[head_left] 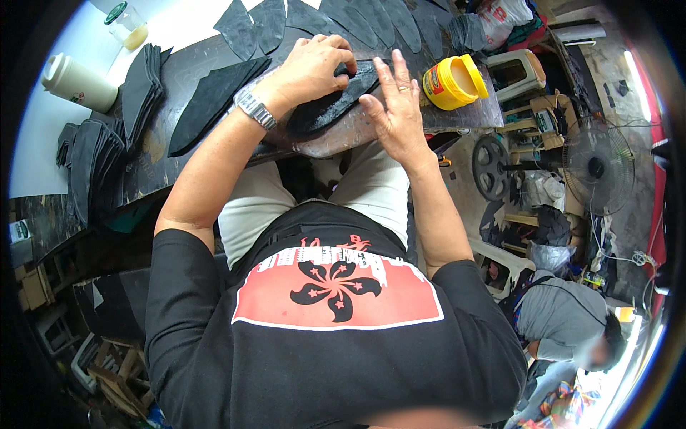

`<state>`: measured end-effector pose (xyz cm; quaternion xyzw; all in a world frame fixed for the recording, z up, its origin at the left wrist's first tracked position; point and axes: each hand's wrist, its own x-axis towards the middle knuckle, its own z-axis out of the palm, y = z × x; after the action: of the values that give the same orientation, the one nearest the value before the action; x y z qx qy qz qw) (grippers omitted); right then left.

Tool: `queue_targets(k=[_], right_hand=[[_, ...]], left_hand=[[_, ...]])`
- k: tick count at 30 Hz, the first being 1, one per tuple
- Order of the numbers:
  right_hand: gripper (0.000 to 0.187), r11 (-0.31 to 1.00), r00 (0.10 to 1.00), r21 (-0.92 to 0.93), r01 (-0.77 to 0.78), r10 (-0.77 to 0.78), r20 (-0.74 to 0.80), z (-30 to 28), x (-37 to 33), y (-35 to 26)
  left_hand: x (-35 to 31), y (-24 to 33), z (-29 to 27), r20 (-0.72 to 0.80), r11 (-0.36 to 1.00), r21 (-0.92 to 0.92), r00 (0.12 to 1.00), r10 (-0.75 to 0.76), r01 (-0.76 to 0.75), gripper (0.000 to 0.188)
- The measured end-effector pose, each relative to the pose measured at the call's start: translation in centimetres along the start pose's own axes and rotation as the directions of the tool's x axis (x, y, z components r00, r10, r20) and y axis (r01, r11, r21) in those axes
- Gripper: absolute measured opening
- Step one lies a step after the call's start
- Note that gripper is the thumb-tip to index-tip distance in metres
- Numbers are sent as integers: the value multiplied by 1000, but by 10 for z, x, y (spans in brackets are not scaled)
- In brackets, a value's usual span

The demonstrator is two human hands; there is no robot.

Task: The person repeatedly scoops a white paste from a yellow tub and spreads it onto black fabric pieces laid on a workbench. They handle each piece one at a time, applying the paste with fingers and setting the treated pieces aside. The process continues across multiple pieces without visible final assembly or packaging.

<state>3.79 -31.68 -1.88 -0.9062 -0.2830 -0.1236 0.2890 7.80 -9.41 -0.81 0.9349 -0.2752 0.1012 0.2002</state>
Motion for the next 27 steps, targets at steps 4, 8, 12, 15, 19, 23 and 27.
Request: queue_targets(k=[4, 8, 12, 15, 19, 23, 27], right_hand=[[84, 991, 990, -57, -124, 120, -69, 4, 9, 13], [80, 939, 963, -326, -112, 184, 197, 11, 12, 20], [77, 938, 999, -347, 13, -27, -34, 9, 7, 17], [76, 943, 999, -330, 44, -50, -11, 7, 4, 11], [86, 999, 995, -49, 2, -7, -99, 6, 8, 5], [90, 944, 962, 321, 78, 13, -273, 6, 14, 3], [83, 862, 980, 502, 72, 33, -198, 16, 19, 2]], left_hand=[[0, 0, 3, -98, 1000, -8, 995, -21, 21, 44], [4, -4, 8, -117, 999, -11, 992, -49, 48, 49], [6, -8, 9, -41, 998, -23, 997, -60, 59, 55], [3, -7, 9, -87, 1000, 4, 996, -21, 21, 52], [-4, -1, 7, -163, 1000, -9, 986, 11, -13, 41], [-8, 9, 4, -205, 998, -19, 977, 63, -68, 30], [-11, 22, -6, -227, 994, -49, 971, 81, -94, 30]])
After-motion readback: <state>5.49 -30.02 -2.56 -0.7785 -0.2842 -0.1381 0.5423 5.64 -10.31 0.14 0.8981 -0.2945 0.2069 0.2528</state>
